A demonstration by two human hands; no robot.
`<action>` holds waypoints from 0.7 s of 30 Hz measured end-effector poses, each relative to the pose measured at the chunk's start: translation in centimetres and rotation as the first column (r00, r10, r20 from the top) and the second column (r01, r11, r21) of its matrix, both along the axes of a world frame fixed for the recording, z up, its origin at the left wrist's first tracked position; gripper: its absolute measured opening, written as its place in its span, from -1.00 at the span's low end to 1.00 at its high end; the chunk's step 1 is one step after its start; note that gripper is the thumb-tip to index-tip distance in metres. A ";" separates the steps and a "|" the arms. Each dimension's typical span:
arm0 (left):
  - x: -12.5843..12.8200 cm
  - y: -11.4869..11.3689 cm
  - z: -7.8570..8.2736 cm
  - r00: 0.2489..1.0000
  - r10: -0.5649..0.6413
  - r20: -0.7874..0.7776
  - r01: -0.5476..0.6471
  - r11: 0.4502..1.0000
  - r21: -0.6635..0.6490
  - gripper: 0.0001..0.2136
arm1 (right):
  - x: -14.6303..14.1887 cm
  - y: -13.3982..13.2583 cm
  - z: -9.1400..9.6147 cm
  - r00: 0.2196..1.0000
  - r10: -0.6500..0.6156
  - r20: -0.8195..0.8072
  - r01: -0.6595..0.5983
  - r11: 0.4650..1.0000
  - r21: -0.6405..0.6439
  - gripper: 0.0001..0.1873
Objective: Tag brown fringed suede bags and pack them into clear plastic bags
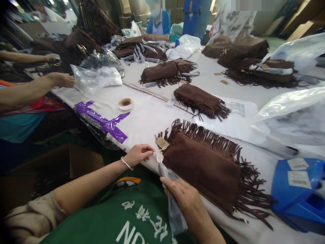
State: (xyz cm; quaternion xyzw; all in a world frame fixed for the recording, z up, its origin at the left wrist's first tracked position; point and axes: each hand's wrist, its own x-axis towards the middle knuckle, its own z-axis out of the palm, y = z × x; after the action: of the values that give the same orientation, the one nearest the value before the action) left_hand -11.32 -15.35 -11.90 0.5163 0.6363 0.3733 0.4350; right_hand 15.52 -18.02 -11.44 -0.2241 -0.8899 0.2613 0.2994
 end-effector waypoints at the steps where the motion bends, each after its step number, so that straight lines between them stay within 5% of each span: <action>1: -0.2 0.0 0.0 0.998 0.028 0.052 -0.026 0.999 -0.037 -0.84 | 0.7 0.0 -0.5 0.998 0.027 0.051 -0.025 0.999 -0.029 -0.50; 5: -0.3 0.0 0.0 0.983 0.041 0.180 -0.027 0.996 -0.081 -0.85 | 2.6 0.0 -2.5 0.999 0.029 0.038 -0.020 0.978 -0.208 -0.62; 7: -0.1 0.0 0.0 0.956 0.019 0.294 0.015 0.993 -0.113 -0.84 | 2.9 0.2 -3.2 0.999 0.027 0.018 -0.018 0.924 -0.383 -0.65; 10: 0.2 0.1 -0.1 0.806 0.013 0.592 0.115 0.977 -0.178 -0.82 | 3.1 0.5 -3.8 0.995 -0.083 -0.056 0.017 0.692 -0.722 -0.63; 12: 0.3 0.1 -0.1 0.681 0.045 0.731 0.155 0.967 -0.204 -0.82 | 3.5 0.4 -4.1 0.947 -0.293 -0.129 0.047 0.525 -0.850 -0.57; 15: 0.2 -0.2 0.0 0.616 0.083 0.784 0.164 0.959 -0.230 -0.83 | 4.8 -0.8 -4.7 0.800 -0.573 -0.180 0.073 0.391 -0.917 -0.53; 18: -0.1 -0.5 0.0 0.698 0.091 0.710 0.162 0.946 -0.281 -0.77 | 6.9 -2.4 -4.7 0.674 -0.734 -0.080 0.199 0.285 -0.937 -0.52; 21: -0.3 -0.5 0.2 0.881 0.055 0.470 0.087 0.957 -0.277 -0.67 | 8.1 -3.3 -2.9 0.370 -0.927 -0.052 0.618 0.288 -0.731 -0.50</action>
State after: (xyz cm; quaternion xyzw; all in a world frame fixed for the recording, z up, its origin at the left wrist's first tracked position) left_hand -11.67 -15.85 -11.68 0.3455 0.5543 0.3869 0.6510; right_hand 23.58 -21.29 -14.34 -0.6523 -0.4113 0.3854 0.5068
